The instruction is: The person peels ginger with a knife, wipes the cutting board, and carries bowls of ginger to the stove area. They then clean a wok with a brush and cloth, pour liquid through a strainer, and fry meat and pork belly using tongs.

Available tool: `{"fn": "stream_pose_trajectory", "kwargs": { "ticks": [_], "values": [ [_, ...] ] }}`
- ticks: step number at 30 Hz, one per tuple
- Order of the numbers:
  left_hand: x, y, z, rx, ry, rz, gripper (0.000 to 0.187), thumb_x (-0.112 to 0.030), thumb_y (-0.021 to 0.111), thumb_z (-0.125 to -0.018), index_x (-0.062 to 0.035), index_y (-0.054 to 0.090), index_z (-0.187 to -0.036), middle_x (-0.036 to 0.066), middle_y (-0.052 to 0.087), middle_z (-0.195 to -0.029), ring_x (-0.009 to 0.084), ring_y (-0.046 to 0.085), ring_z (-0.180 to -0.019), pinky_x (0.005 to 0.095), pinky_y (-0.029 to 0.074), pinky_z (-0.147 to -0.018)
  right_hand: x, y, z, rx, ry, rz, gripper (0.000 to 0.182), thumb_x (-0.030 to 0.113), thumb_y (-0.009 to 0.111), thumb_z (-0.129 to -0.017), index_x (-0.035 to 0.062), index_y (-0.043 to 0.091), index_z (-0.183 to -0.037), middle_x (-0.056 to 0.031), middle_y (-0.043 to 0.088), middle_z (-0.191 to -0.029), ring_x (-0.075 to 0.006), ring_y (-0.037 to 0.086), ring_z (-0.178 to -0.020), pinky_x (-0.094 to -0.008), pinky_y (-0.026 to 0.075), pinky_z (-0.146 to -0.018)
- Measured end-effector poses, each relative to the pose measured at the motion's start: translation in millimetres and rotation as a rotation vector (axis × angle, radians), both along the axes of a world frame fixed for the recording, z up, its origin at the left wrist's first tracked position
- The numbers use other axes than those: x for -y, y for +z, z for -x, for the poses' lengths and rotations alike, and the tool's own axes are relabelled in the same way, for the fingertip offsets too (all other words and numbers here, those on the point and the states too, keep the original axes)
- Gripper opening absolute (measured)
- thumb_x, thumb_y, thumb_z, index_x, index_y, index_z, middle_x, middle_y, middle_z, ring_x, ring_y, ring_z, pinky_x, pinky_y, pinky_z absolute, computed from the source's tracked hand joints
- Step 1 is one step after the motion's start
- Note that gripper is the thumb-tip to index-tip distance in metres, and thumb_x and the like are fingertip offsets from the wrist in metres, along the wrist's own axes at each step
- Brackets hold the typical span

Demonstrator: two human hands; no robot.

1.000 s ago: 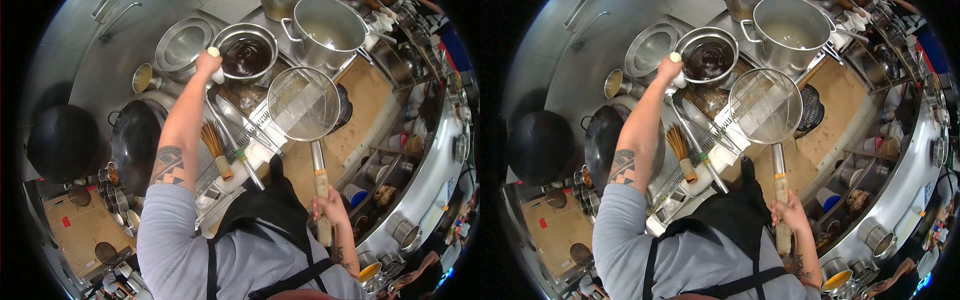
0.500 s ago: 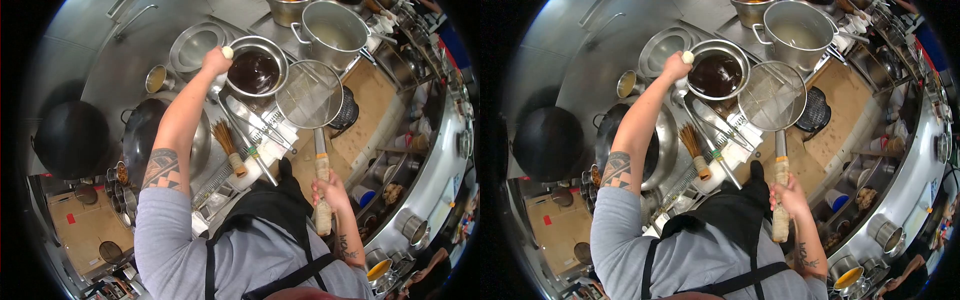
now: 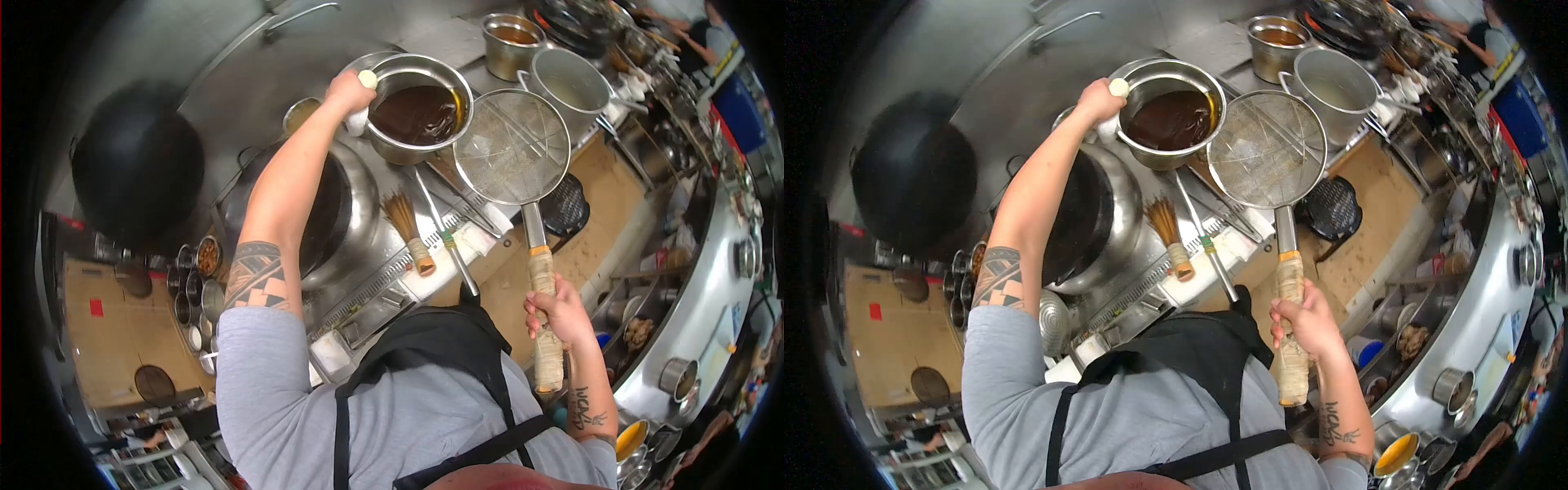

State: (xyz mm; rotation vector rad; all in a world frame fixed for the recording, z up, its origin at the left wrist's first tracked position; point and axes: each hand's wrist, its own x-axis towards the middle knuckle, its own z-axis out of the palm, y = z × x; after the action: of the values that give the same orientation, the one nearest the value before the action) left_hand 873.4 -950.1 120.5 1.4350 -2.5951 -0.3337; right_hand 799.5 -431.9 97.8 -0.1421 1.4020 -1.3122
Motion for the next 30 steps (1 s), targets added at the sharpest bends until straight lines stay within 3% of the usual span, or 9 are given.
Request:
{"fn": "stream_pose_trajectory", "kwargs": {
  "ticks": [7, 9, 13, 21, 29, 30],
  "values": [
    [26, 89, -139, 0.067, 0.242, 0.067, 0.048, -0.032, 0.074, -0.075, -0.0013, 0.071, -0.111, 0.019, 0.069, -0.117, 0.0323, 0.067, -0.108, 0.0398, 0.053, -0.093, 46, 34, -44, -0.002, 0.192, 0.116, 0.029, 0.001, 0.058, -0.089, 0.0031, 0.043, -0.114, -0.0064, 0.054, -0.071, -0.0149, 0.053, -0.047, -0.0324, 0.049, -0.041],
    [26, 107, -187, 0.071, 0.248, 0.171, 0.051, -0.026, 0.076, -0.072, 0.0026, 0.068, -0.113, 0.023, 0.070, -0.110, 0.0355, 0.069, -0.099, 0.0430, 0.055, -0.086, 65, 33, -58, 0.002, 0.276, 0.149, 0.028, 0.002, 0.058, -0.089, 0.0033, 0.044, -0.113, -0.0060, 0.054, -0.071, -0.0149, 0.053, -0.047, -0.0324, 0.049, -0.041],
    [11, 134, -273, 0.162, 0.440, 0.159, 0.052, -0.027, 0.076, -0.071, 0.0014, 0.067, -0.114, 0.023, 0.069, -0.114, 0.0362, 0.068, -0.104, 0.0441, 0.054, -0.090, 109, 15, -93, 0.045, 0.428, 0.220, 0.026, 0.002, 0.058, -0.089, 0.0031, 0.045, -0.111, -0.0064, 0.054, -0.072, -0.0159, 0.054, -0.049, -0.0332, 0.050, -0.044],
    [-10, 136, -405, 0.399, 0.665, 0.170, 0.044, -0.027, 0.071, -0.077, -0.0050, 0.070, -0.116, 0.019, 0.067, -0.121, 0.0343, 0.065, -0.113, 0.0408, 0.052, -0.095, 185, -16, -169, 0.149, 0.686, 0.244, 0.022, 0.000, 0.061, -0.086, 0.0025, 0.043, -0.100, -0.0067, 0.054, -0.070, -0.0166, 0.055, -0.050, -0.0349, 0.050, -0.044],
    [-30, 101, -472, 0.506, 0.847, 0.075, 0.042, -0.023, 0.074, -0.079, -0.0080, 0.070, -0.117, 0.016, 0.066, -0.124, 0.0328, 0.064, -0.116, 0.0409, 0.052, -0.096, 223, -33, -222, 0.218, 0.861, 0.175, 0.020, -0.001, 0.059, -0.087, 0.0014, 0.043, -0.099, -0.0074, 0.054, -0.069, -0.0173, 0.056, -0.050, -0.0364, 0.052, -0.045],
    [-33, 97, -476, 0.523, 0.822, 0.093, 0.043, -0.025, 0.075, -0.079, -0.0082, 0.070, -0.118, 0.016, 0.066, -0.125, 0.0331, 0.063, -0.117, 0.0410, 0.052, -0.097, 222, -29, -228, 0.189, 0.851, 0.136, 0.016, 0.000, 0.060, -0.086, 0.0003, 0.045, -0.094, -0.0075, 0.055, -0.069, -0.0171, 0.056, -0.050, -0.0358, 0.052, -0.046]
  ]
}}
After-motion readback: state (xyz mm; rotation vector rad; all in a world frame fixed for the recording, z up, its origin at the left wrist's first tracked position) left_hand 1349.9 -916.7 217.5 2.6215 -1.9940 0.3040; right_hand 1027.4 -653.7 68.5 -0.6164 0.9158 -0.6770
